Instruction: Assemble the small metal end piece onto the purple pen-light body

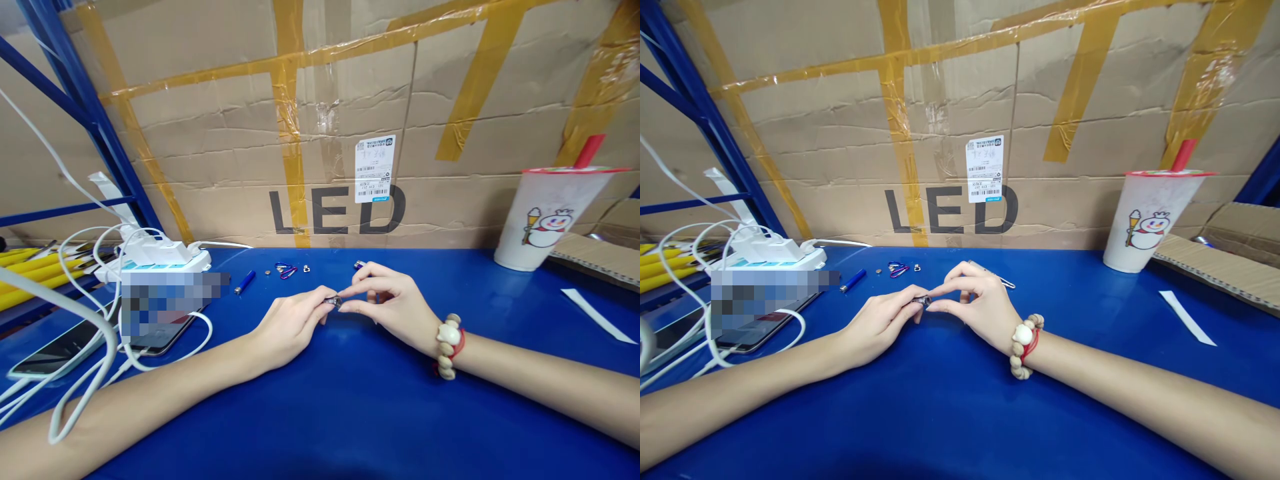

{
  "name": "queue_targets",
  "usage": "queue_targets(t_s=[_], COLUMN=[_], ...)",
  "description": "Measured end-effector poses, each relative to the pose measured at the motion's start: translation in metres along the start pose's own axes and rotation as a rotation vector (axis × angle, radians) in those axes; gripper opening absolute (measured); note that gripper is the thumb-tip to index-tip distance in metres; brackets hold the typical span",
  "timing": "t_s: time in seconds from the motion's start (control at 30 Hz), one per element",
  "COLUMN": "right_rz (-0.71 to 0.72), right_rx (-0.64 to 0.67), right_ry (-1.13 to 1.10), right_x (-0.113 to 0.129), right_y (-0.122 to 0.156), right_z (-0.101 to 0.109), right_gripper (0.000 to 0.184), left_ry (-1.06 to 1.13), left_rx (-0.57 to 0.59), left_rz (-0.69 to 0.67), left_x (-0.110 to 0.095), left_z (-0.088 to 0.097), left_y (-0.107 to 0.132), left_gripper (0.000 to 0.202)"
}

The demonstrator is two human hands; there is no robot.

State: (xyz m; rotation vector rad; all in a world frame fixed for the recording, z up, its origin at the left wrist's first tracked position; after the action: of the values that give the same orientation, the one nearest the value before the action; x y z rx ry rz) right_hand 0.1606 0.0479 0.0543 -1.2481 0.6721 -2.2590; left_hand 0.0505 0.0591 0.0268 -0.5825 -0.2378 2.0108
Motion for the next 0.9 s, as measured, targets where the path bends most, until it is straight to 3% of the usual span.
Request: queue_targets(t_s=[0.2, 0.47, 0.9], right_rz=[0.041, 0.066, 0.116], right_rx=[0.04, 0.054, 0.043], right_ry=[-0.004, 0.047, 0.127], right_x=[0.0, 0.004, 0.011], right_y=[0.001, 0.004, 0.009], right_z=[-0.005, -0.005, -0.005], right_gripper=[0.012, 0.015, 0.019], left_ry=[0.019, 0.055, -0.088], left_rx=[0.049, -0.008, -0.076], left_rz=[0.018, 0.008, -0.246], left_x=[0.001, 0.001, -0.02], left_z=[-0.002, -0.001, 0.005], left_y=[-0.001, 0.001, 0.001], left_gripper=[0.025, 0.016, 0.015])
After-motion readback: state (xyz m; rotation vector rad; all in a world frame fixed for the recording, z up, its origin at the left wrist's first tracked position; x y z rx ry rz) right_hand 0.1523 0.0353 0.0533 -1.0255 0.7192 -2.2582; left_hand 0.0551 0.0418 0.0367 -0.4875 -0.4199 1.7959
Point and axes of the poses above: each hand's wrist, its own y-axis away from the middle knuckle, its own z-axis out of the back of the hand, x = y × z, the point moved 9 cm from there along -y, towards the middle knuckle, and after that the axes turned 10 degrees about -z, right-handed, at the moved point
